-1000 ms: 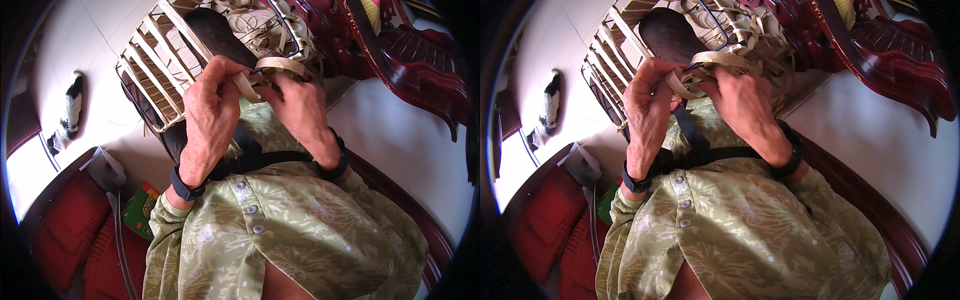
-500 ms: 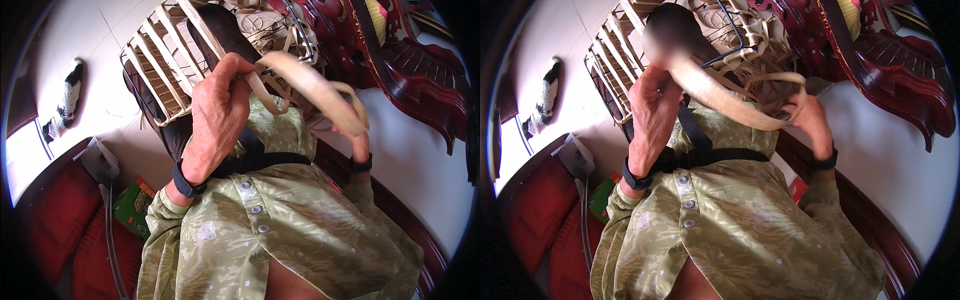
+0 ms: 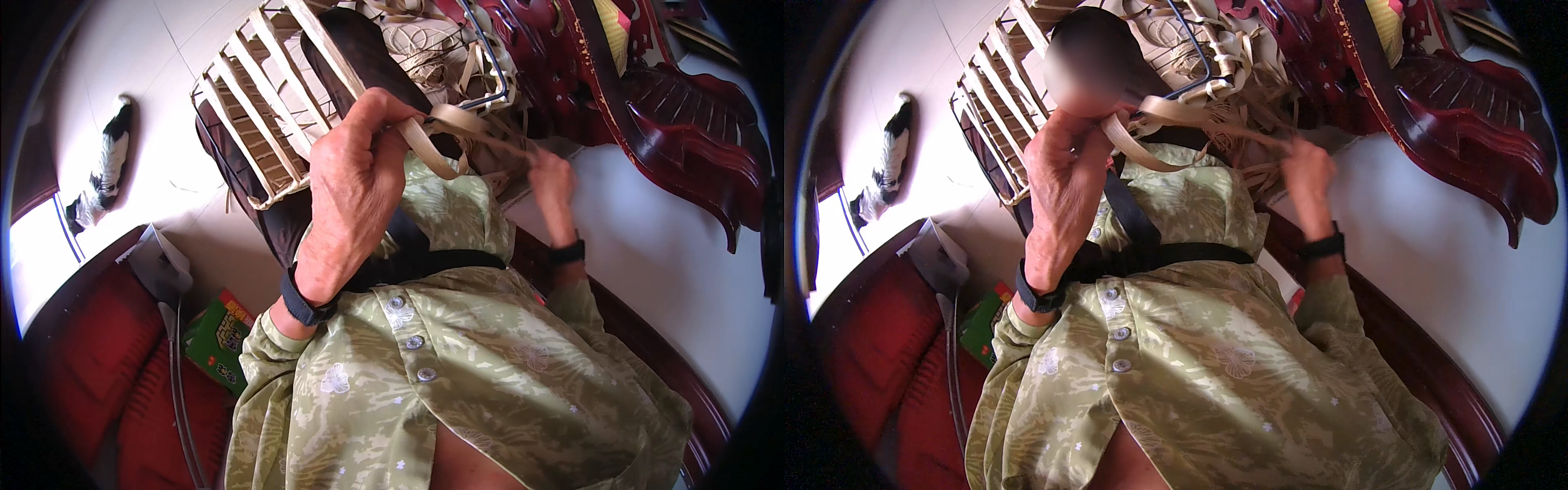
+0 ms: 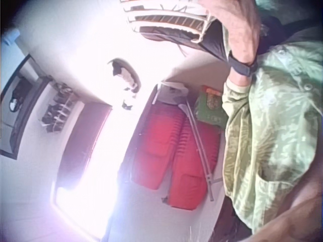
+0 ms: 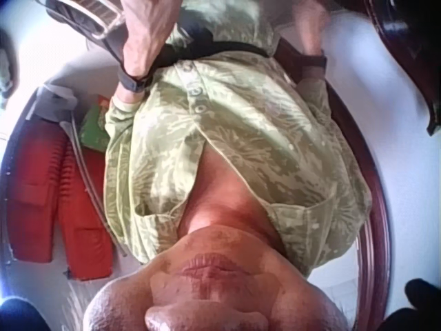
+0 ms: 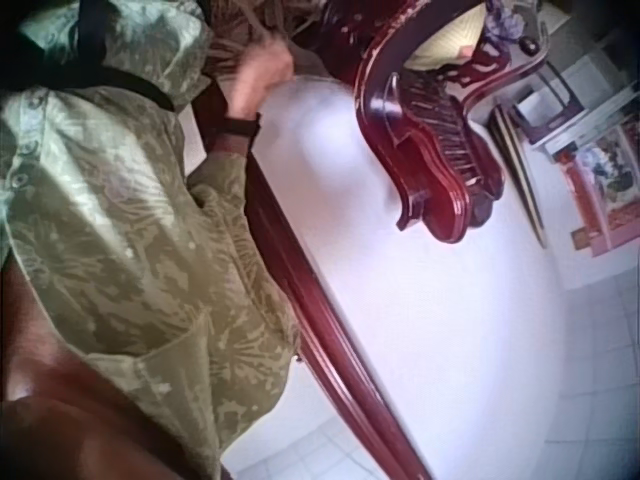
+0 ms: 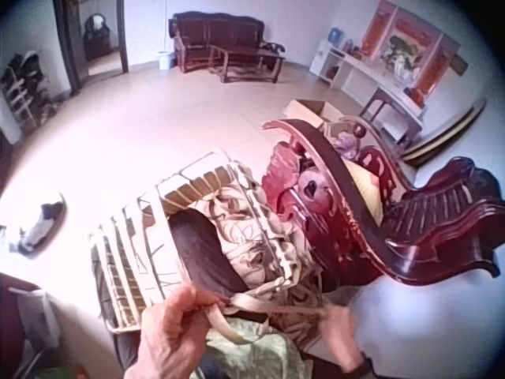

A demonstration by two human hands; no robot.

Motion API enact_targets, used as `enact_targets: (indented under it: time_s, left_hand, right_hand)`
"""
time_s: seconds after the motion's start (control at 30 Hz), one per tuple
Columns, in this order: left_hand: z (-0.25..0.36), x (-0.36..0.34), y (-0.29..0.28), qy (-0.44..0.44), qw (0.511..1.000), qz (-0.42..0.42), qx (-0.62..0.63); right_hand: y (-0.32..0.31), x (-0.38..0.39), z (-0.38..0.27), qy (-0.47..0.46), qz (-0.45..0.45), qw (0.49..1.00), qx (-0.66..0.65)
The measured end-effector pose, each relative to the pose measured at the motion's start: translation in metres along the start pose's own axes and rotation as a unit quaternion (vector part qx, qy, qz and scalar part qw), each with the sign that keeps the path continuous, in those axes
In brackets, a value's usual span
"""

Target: The person weaves bamboo strips through the vertical slats of a wooden frame by hand.

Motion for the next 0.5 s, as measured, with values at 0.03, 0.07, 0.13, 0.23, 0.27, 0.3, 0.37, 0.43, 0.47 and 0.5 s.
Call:
enact_targets:
  time_s: [0.03,0.07,0.13,0.23,0.27,0.3,0.37,0.43,0.47,0.5]
  left_hand:
    - [0.001,-0.001,0.001,-0.003,1.0,-0.01,0.001]
    - [0.0,-0.001,0.002,-0.004,1.0,-0.015,-0.001]
    - [-0.001,-0.005,-0.001,0.007,1.0,-0.006,-0.007]
    - [-0.003,-0.005,-0.001,0.021,1.0,0.004,0.007]
    - [-0.003,-0.005,0.0,0.017,1.0,0.011,0.018]
    - [-0.003,-0.004,0.001,0.008,1.0,0.014,0.027]
    - [-0.007,-0.004,0.002,-0.013,0.999,0.001,0.032]
    - [-0.013,-0.001,0.001,-0.035,0.998,0.005,0.055]
    - [-0.012,-0.001,0.0,-0.032,0.998,0.003,0.052]
    - [-0.012,-0.003,0.0,-0.028,0.998,0.0,0.052]
  right_hand:
    - [0.031,-0.003,0.062,0.069,-0.065,0.993,0.074]
    - [0.046,-0.003,0.09,0.168,-0.181,0.967,0.064]
    - [0.038,0.001,0.083,0.2,-0.29,0.935,0.029]
    - [-0.017,0.025,-0.029,-0.04,-0.17,0.887,-0.428]
    - [-0.055,0.03,-0.065,-0.15,-0.062,0.882,-0.443]
    - [-0.091,0.043,-0.123,-0.246,0.089,0.958,-0.117]
    - [-0.092,0.039,-0.155,-0.112,0.007,0.957,-0.267]
    - [-0.114,0.04,-0.197,-0.19,0.078,0.938,-0.279]
    - [-0.114,0.037,-0.203,-0.208,0.138,0.931,-0.268]
    - [-0.114,0.034,-0.205,-0.223,0.167,0.926,-0.254]
Point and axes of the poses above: each hand's wrist, its own x-axis away from the middle knuckle, its own y-axis out of the palm, z = x × y, the point moved 10 cm from there along -x, towards the middle knuckle
